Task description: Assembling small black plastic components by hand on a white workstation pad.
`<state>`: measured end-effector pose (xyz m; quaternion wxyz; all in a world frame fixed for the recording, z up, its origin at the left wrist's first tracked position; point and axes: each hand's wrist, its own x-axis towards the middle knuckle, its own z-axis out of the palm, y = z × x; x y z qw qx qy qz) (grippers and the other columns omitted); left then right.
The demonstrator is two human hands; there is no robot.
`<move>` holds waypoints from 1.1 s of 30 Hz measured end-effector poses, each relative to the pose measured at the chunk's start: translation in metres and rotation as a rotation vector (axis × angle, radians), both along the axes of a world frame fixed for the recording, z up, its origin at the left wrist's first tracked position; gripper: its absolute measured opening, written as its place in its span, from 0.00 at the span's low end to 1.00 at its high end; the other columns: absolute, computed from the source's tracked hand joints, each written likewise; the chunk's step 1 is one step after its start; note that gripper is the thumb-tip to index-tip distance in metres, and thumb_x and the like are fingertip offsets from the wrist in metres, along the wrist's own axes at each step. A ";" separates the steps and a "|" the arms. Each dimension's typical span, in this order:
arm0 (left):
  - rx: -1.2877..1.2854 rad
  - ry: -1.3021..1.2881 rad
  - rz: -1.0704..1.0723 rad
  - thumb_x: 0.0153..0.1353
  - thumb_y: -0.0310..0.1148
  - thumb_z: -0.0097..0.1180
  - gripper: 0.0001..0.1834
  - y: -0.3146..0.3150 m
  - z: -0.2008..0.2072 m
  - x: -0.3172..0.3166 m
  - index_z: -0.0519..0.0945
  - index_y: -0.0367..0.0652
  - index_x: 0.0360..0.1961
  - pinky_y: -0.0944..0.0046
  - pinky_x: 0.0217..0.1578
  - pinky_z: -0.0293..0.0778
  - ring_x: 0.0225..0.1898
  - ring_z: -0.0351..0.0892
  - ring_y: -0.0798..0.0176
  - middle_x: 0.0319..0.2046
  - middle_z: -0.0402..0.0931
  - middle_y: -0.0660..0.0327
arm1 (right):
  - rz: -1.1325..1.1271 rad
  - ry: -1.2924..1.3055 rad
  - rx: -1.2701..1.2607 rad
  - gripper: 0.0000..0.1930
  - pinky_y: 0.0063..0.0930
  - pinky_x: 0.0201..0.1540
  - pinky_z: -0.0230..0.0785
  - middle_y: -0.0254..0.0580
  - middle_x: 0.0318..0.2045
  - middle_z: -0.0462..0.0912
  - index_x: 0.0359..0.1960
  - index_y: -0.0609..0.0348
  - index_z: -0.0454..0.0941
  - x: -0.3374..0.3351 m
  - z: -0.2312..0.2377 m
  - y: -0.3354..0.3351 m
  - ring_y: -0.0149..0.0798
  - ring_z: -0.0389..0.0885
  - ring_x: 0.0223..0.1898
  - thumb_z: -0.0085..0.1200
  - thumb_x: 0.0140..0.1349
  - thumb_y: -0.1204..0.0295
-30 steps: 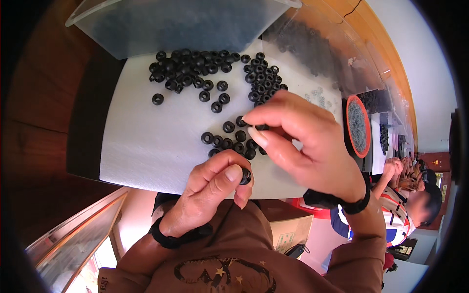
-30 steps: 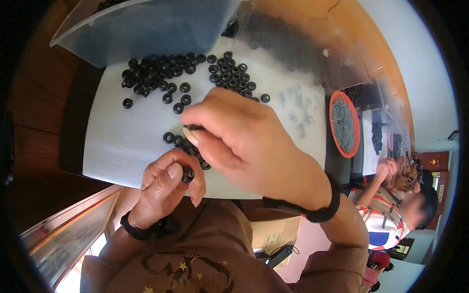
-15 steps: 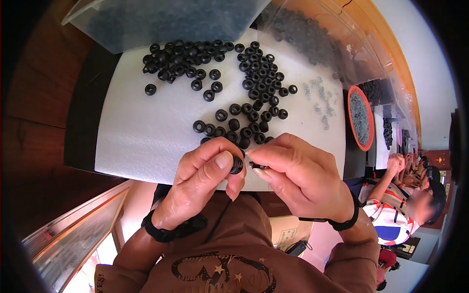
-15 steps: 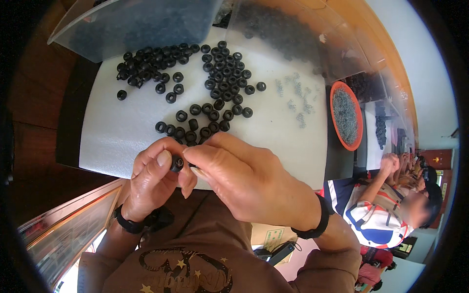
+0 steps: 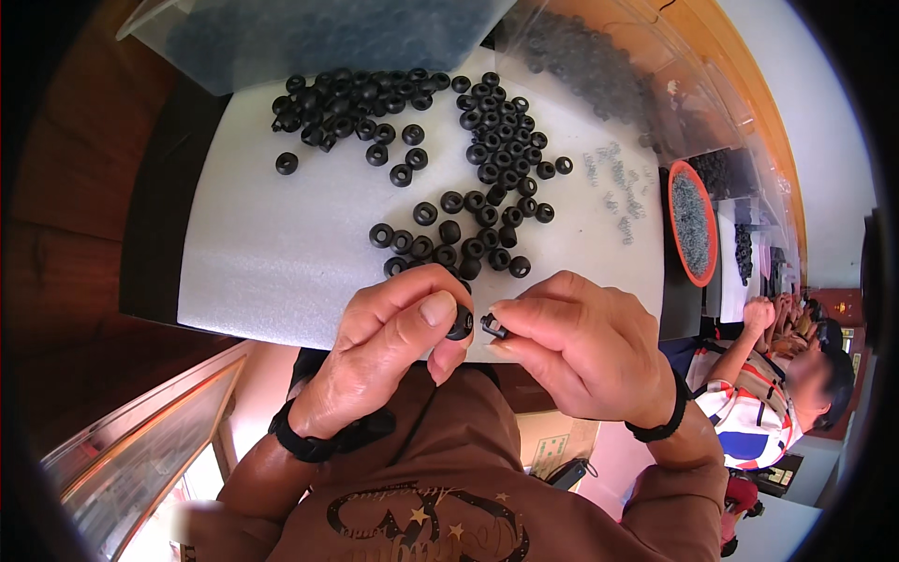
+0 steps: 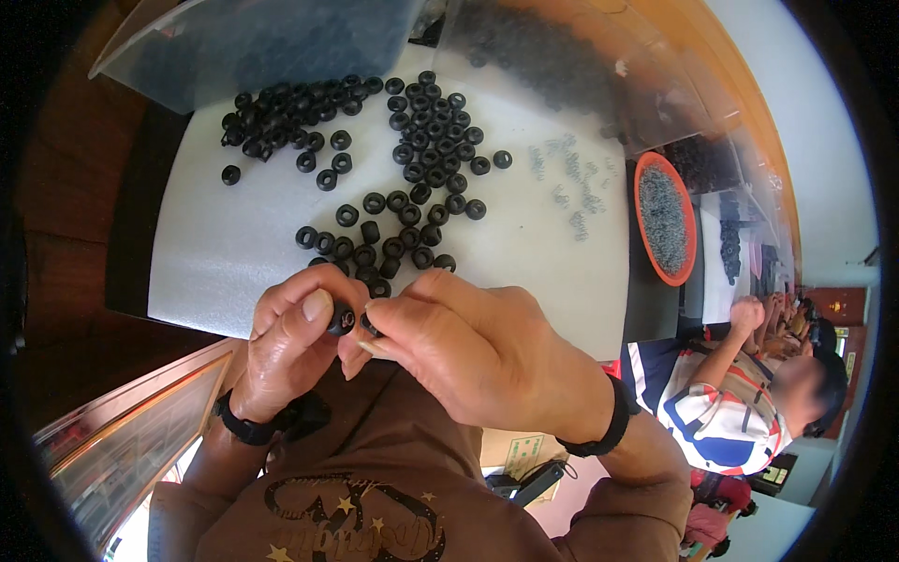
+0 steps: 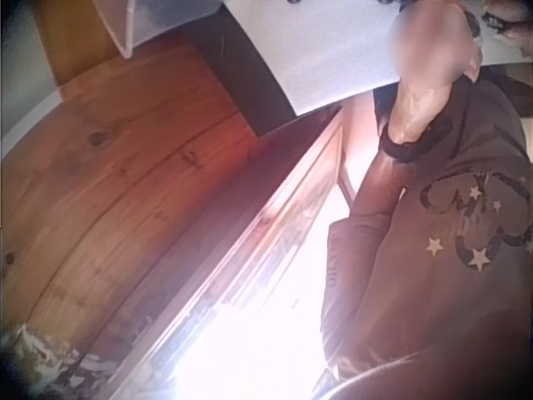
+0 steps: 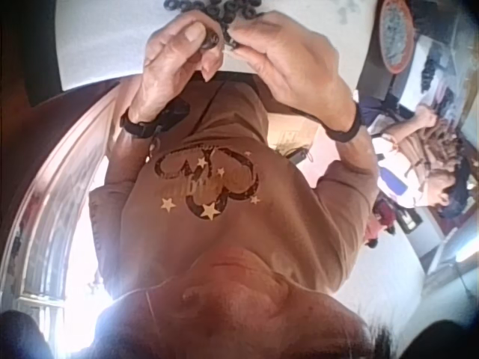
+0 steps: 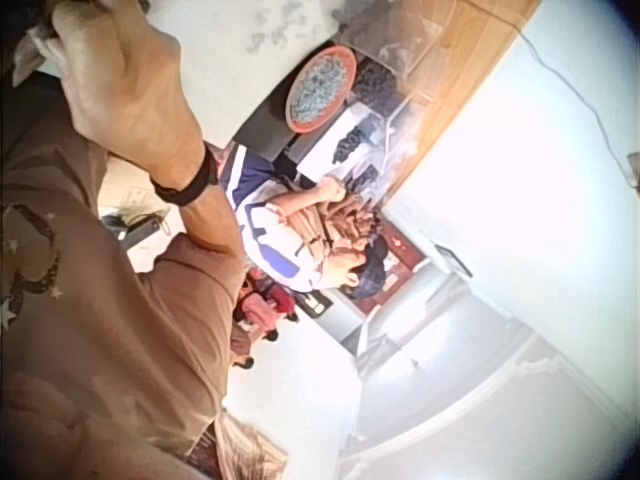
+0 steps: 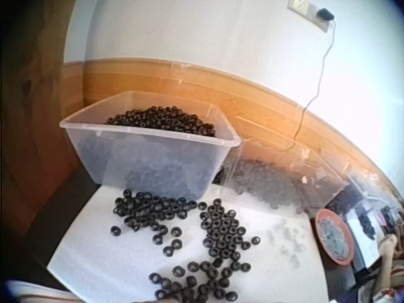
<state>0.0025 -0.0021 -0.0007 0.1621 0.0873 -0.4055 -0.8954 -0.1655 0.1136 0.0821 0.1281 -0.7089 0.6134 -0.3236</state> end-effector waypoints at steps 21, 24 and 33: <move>-0.136 -0.005 0.019 0.78 0.46 0.43 0.23 -0.001 -0.001 -0.002 0.76 0.37 0.35 0.70 0.28 0.63 0.24 0.65 0.74 0.20 0.68 0.67 | 0.112 0.087 -0.037 0.19 0.30 0.21 0.73 0.45 0.28 0.83 0.42 0.64 0.79 -0.001 0.002 -0.008 0.42 0.83 0.22 0.74 0.49 0.78; -0.164 -0.026 0.029 0.78 0.47 0.43 0.24 -0.001 0.000 -0.002 0.76 0.36 0.35 0.70 0.27 0.63 0.23 0.65 0.73 0.20 0.68 0.67 | 0.128 0.103 -0.049 0.20 0.29 0.20 0.73 0.45 0.28 0.82 0.41 0.65 0.79 0.000 0.002 -0.008 0.41 0.83 0.21 0.74 0.48 0.78; -0.218 -0.015 0.022 0.78 0.51 0.42 0.26 0.000 -0.004 -0.002 0.75 0.37 0.33 0.68 0.25 0.60 0.22 0.62 0.73 0.19 0.65 0.67 | 0.127 0.160 -0.061 0.18 0.28 0.18 0.72 0.43 0.26 0.81 0.38 0.66 0.80 0.006 0.002 -0.005 0.40 0.82 0.20 0.74 0.45 0.78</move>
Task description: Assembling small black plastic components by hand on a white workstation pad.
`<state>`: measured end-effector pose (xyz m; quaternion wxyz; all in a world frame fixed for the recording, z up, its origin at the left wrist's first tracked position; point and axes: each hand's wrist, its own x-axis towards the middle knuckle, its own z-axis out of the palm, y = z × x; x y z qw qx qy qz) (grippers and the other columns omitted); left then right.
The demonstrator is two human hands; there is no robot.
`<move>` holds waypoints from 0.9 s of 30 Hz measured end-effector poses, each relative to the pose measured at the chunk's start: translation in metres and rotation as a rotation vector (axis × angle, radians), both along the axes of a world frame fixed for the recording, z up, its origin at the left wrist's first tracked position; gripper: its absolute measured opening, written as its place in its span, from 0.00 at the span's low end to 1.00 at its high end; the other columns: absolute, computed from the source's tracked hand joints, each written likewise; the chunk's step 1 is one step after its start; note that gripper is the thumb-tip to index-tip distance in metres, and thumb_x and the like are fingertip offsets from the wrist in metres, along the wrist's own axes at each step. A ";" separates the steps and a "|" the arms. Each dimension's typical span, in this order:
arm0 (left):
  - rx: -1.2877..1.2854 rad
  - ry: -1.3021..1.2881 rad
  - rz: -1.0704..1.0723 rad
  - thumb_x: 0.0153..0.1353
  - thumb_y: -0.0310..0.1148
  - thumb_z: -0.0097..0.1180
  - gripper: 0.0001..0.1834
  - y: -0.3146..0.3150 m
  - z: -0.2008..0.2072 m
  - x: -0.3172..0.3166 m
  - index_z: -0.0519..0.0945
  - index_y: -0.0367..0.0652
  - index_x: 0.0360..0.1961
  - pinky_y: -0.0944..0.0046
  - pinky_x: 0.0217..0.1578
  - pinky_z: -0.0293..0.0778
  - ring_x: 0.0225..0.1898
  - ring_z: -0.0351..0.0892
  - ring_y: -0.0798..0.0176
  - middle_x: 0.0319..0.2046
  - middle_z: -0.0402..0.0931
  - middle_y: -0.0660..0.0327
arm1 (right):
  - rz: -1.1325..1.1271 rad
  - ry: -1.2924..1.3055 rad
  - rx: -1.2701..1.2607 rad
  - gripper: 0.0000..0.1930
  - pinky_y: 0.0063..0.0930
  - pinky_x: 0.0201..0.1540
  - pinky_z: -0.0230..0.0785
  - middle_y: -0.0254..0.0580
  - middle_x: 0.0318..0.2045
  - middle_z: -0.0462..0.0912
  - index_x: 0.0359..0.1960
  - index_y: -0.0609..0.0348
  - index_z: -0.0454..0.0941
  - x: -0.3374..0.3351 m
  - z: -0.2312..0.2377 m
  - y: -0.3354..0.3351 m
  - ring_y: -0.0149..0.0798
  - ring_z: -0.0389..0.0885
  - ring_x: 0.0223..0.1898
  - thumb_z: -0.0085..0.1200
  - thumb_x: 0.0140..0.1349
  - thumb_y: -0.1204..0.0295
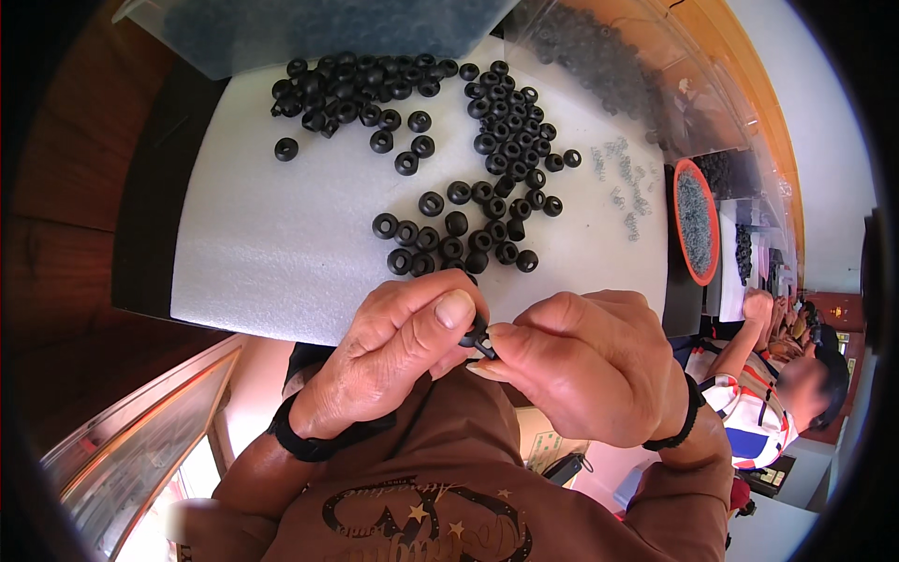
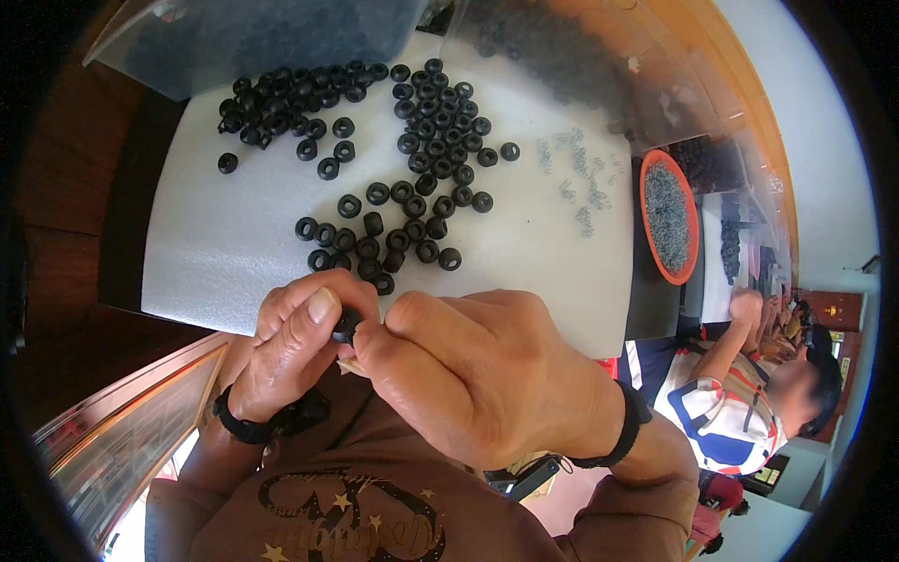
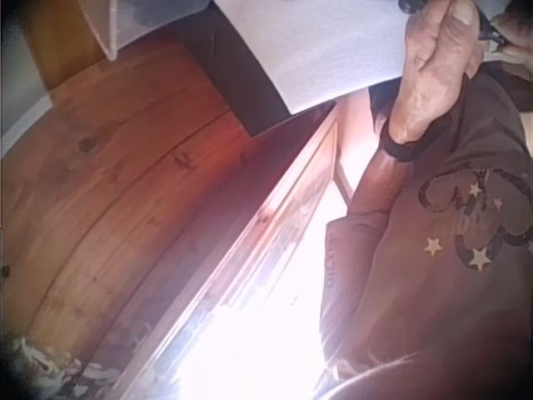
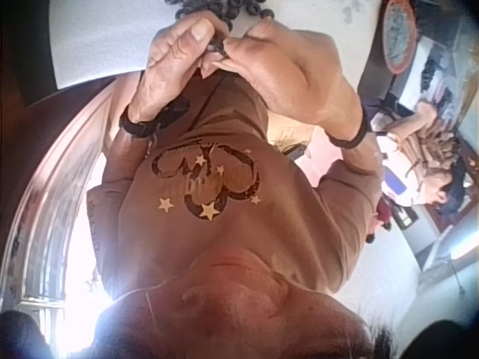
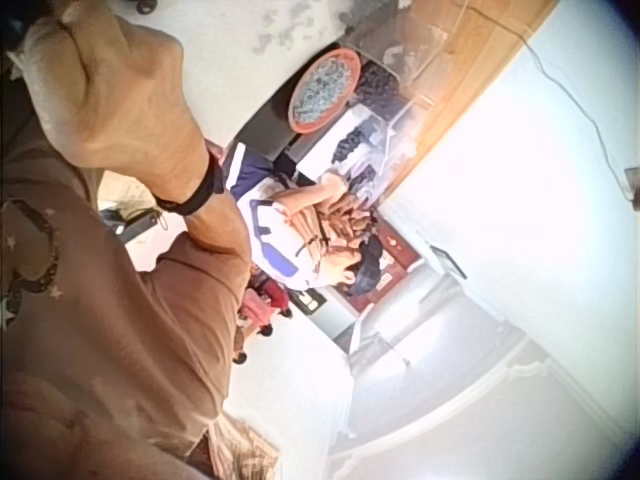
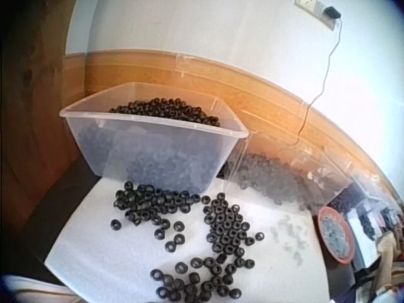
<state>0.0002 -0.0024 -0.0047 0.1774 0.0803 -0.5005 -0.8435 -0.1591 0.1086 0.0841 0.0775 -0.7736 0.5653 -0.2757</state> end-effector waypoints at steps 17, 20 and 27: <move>0.002 -0.103 -0.168 0.77 0.47 0.44 0.24 -0.010 0.009 0.007 0.79 0.35 0.36 0.68 0.30 0.67 0.28 0.68 0.72 0.27 0.74 0.65 | 0.009 -0.621 0.812 0.24 0.19 0.32 0.75 0.40 0.36 0.87 0.54 0.68 0.73 -0.021 0.004 -0.030 0.24 0.85 0.34 0.70 0.60 0.73; -0.002 -0.077 -0.163 0.78 0.46 0.42 0.24 -0.011 0.006 0.006 0.79 0.37 0.34 0.68 0.28 0.64 0.27 0.67 0.73 0.24 0.73 0.67 | 0.010 -0.669 0.817 0.23 0.19 0.33 0.76 0.40 0.37 0.86 0.53 0.68 0.73 -0.021 -0.001 -0.030 0.24 0.85 0.35 0.69 0.61 0.72; -0.009 -0.107 -0.120 0.79 0.43 0.40 0.24 -0.012 0.007 0.003 0.77 0.37 0.31 0.69 0.27 0.63 0.26 0.65 0.75 0.22 0.71 0.68 | 0.010 -0.656 0.778 0.21 0.21 0.33 0.74 0.38 0.35 0.85 0.52 0.66 0.75 -0.024 -0.008 -0.033 0.25 0.82 0.32 0.69 0.61 0.72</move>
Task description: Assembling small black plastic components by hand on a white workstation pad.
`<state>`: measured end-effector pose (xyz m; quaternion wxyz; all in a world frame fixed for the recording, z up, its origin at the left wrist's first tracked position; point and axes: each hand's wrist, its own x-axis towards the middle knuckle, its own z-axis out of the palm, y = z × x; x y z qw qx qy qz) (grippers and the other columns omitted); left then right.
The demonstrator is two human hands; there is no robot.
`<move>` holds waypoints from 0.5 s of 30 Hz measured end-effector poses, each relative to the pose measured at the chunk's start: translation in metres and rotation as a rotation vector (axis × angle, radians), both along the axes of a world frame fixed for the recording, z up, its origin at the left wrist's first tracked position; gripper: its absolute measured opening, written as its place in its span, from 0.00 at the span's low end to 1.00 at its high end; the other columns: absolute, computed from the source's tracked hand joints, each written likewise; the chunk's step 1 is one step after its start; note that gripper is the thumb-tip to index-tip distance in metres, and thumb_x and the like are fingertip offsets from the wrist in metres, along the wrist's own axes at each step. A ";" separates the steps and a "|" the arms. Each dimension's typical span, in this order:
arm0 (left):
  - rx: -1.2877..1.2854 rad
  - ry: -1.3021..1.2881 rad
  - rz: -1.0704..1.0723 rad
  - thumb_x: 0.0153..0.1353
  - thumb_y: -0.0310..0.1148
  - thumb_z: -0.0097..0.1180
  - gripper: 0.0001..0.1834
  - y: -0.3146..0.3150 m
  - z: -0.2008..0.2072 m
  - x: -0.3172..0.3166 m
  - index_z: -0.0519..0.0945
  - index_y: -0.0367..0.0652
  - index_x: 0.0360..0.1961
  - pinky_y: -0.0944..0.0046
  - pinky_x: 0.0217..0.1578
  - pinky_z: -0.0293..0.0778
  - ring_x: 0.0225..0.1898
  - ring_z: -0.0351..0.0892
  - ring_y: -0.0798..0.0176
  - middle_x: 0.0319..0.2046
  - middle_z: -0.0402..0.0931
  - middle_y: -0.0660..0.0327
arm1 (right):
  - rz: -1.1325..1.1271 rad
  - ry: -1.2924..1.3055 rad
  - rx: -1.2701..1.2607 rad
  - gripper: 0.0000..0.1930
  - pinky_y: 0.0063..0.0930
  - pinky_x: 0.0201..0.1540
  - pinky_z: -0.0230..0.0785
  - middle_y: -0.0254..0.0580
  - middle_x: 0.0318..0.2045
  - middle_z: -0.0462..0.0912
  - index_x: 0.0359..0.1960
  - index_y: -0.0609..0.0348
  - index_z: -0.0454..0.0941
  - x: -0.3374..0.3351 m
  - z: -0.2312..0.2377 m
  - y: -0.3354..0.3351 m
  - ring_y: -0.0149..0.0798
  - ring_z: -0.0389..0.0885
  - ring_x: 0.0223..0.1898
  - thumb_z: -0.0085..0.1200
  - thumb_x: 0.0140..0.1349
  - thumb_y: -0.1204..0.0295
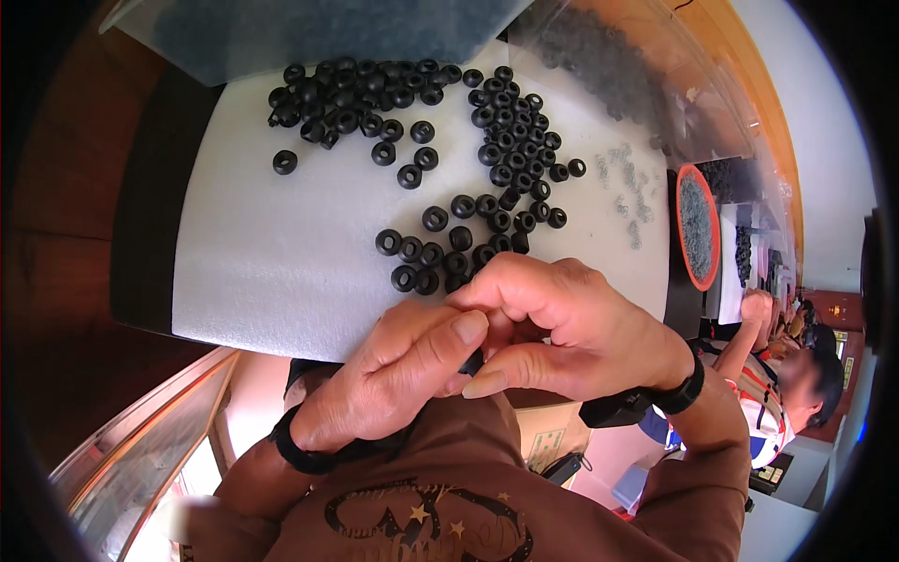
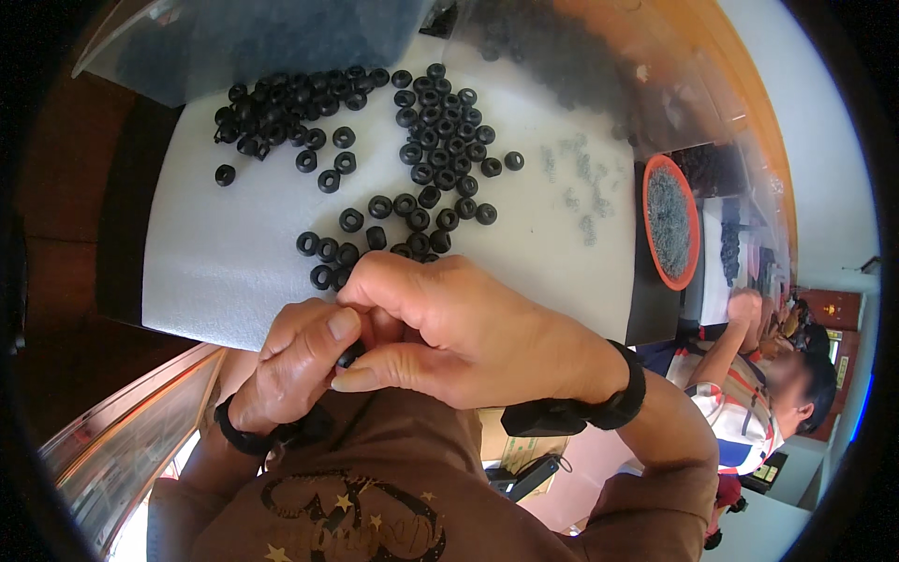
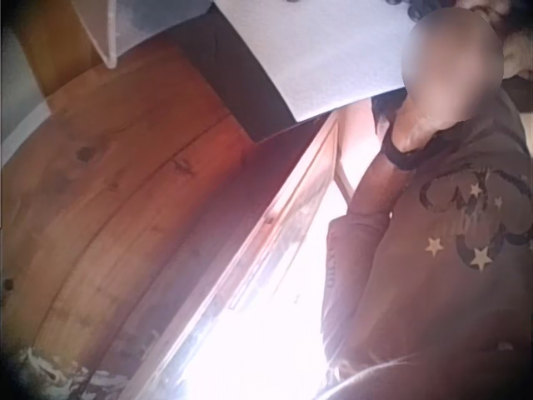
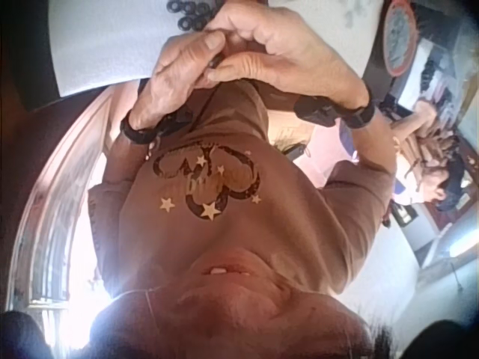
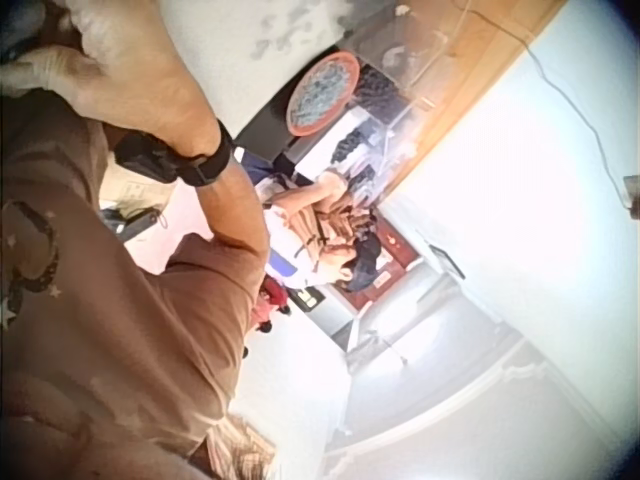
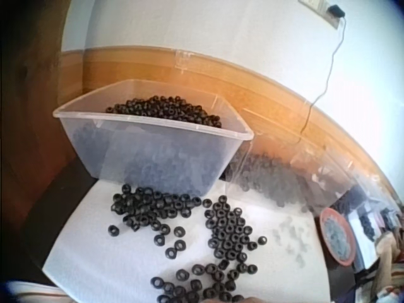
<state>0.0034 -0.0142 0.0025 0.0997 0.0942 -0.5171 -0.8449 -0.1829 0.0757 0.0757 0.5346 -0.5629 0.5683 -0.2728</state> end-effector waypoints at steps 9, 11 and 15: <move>0.163 -0.086 0.038 0.80 0.43 0.38 0.24 0.003 0.007 -0.004 0.73 0.39 0.30 0.69 0.25 0.61 0.24 0.62 0.75 0.21 0.67 0.70 | -0.116 0.005 -0.083 0.20 0.30 0.39 0.77 0.44 0.38 0.86 0.52 0.65 0.76 0.009 -0.009 0.004 0.40 0.87 0.38 0.68 0.61 0.74; 0.202 -0.083 0.034 0.80 0.45 0.38 0.25 0.003 0.002 -0.003 0.72 0.41 0.29 0.70 0.24 0.60 0.24 0.61 0.76 0.21 0.66 0.70 | -0.104 0.111 -0.277 0.16 0.34 0.35 0.76 0.45 0.34 0.84 0.48 0.62 0.74 0.013 -0.011 0.003 0.45 0.86 0.34 0.64 0.63 0.70; 0.232 0.063 0.069 0.78 0.54 0.41 0.28 0.009 -0.009 0.003 0.74 0.39 0.32 0.71 0.21 0.56 0.22 0.61 0.76 0.23 0.68 0.68 | -0.041 0.352 -0.524 0.17 0.37 0.34 0.78 0.45 0.35 0.81 0.50 0.63 0.74 0.019 -0.003 0.010 0.49 0.84 0.32 0.61 0.64 0.68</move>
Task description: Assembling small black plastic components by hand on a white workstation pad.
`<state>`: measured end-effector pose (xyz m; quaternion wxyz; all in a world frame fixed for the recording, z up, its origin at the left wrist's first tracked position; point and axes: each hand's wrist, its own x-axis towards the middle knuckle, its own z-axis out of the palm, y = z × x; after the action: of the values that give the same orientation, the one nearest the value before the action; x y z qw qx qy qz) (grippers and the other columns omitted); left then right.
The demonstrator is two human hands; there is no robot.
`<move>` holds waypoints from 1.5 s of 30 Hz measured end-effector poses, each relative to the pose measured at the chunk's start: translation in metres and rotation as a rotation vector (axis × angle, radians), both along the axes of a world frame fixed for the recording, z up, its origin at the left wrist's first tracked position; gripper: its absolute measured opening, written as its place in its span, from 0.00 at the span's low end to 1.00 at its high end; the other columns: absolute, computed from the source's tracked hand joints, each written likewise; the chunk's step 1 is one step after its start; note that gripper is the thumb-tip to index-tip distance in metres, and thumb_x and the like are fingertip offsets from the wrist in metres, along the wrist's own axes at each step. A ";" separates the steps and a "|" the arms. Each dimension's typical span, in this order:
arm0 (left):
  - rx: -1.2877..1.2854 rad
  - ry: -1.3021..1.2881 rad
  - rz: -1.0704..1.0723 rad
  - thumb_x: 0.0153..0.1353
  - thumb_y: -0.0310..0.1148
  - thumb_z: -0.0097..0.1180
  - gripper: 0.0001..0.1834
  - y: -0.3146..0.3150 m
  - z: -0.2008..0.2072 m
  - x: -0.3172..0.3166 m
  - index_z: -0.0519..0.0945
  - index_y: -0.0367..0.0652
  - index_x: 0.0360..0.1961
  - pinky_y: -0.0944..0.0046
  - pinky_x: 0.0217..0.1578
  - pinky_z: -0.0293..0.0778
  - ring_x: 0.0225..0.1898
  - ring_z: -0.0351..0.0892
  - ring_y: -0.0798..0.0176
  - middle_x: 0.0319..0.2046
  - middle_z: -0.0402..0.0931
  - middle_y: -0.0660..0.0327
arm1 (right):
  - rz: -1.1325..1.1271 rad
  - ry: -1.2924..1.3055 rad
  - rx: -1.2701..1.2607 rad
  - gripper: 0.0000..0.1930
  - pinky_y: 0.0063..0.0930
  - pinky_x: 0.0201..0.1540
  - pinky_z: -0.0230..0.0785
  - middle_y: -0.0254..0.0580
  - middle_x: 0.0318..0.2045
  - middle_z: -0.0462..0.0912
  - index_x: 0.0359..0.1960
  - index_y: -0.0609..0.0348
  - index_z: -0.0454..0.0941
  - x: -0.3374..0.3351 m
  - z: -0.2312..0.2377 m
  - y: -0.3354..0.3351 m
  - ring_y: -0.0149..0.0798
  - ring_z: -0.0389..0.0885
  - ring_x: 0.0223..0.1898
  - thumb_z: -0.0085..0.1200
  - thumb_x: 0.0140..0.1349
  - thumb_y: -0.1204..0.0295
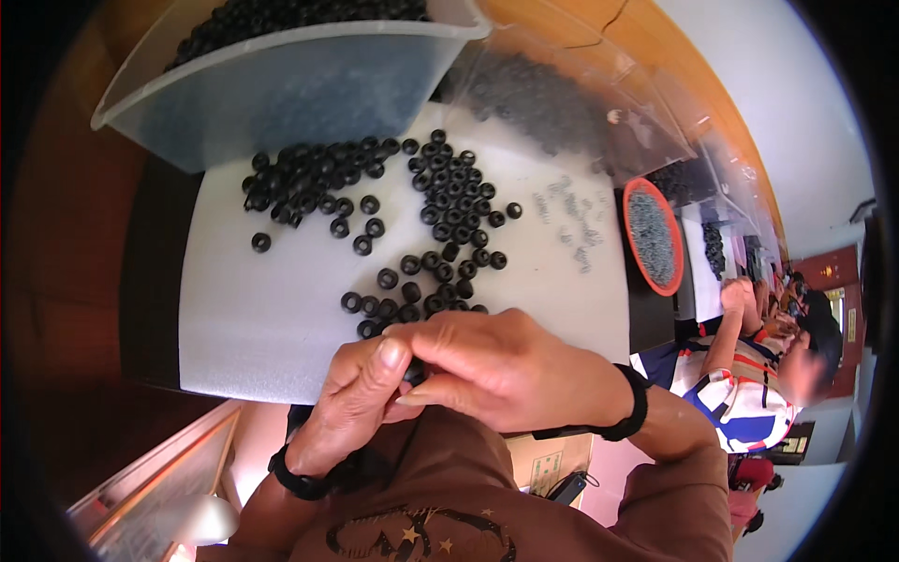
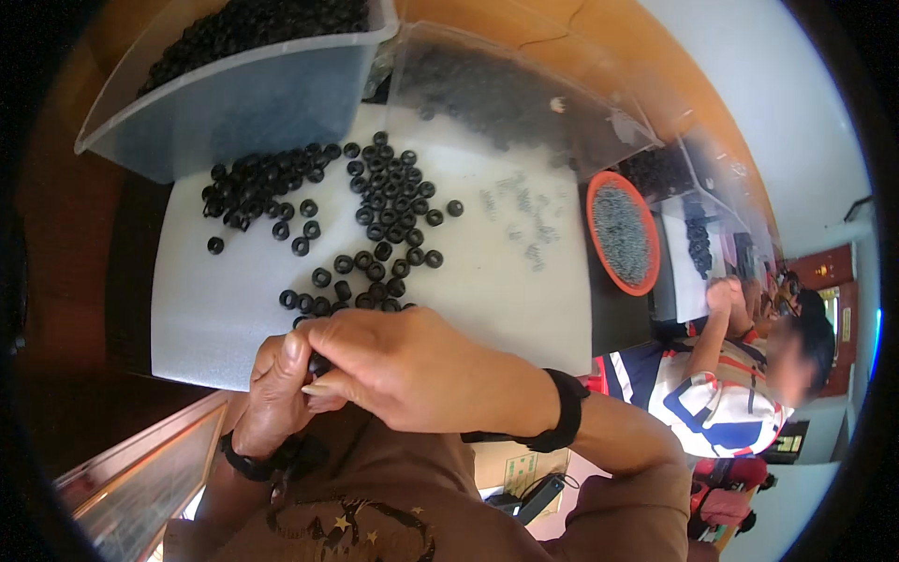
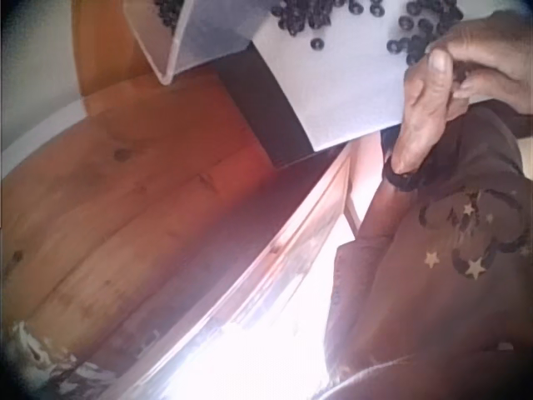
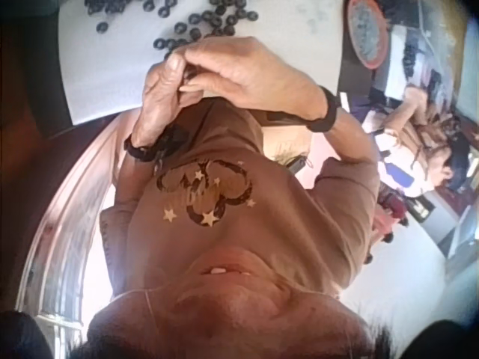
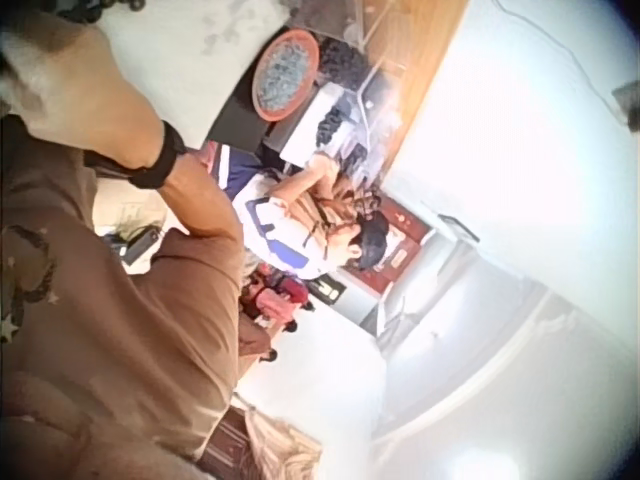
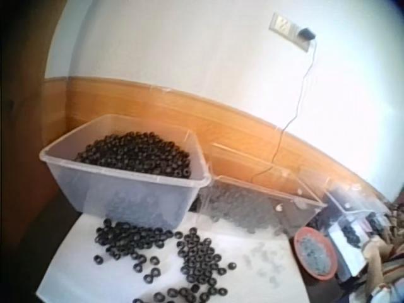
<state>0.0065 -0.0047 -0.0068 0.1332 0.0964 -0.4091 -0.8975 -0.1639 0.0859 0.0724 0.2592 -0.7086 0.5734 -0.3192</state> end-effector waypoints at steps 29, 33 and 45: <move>-0.245 0.037 0.010 0.80 0.46 0.40 0.26 0.004 0.004 -0.006 0.68 0.42 0.23 0.71 0.22 0.54 0.20 0.55 0.76 0.18 0.62 0.69 | -0.409 0.331 0.327 0.06 0.29 0.31 0.72 0.43 0.31 0.84 0.43 0.65 0.79 -0.129 0.052 0.000 0.34 0.83 0.29 0.52 0.67 0.78; -0.218 0.027 0.010 0.80 0.45 0.41 0.26 0.007 0.006 -0.009 0.68 0.42 0.23 0.71 0.22 0.54 0.20 0.55 0.75 0.18 0.63 0.69 | -0.342 0.632 0.239 0.03 0.35 0.34 0.72 0.48 0.31 0.82 0.37 0.65 0.78 -0.149 0.017 0.013 0.47 0.81 0.30 0.53 0.64 0.79; -0.288 0.021 0.038 0.80 0.44 0.42 0.26 0.007 0.001 -0.008 0.67 0.41 0.22 0.70 0.23 0.56 0.20 0.56 0.75 0.18 0.64 0.68 | -0.168 0.630 0.234 0.06 0.46 0.41 0.72 0.51 0.35 0.80 0.39 0.62 0.76 -0.109 0.003 -0.004 0.57 0.80 0.38 0.55 0.61 0.76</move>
<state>-0.0012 0.0023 -0.0058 0.1670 0.0747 -0.5302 -0.8279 -0.2732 0.0823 0.0756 0.1220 -0.6881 0.7143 -0.0369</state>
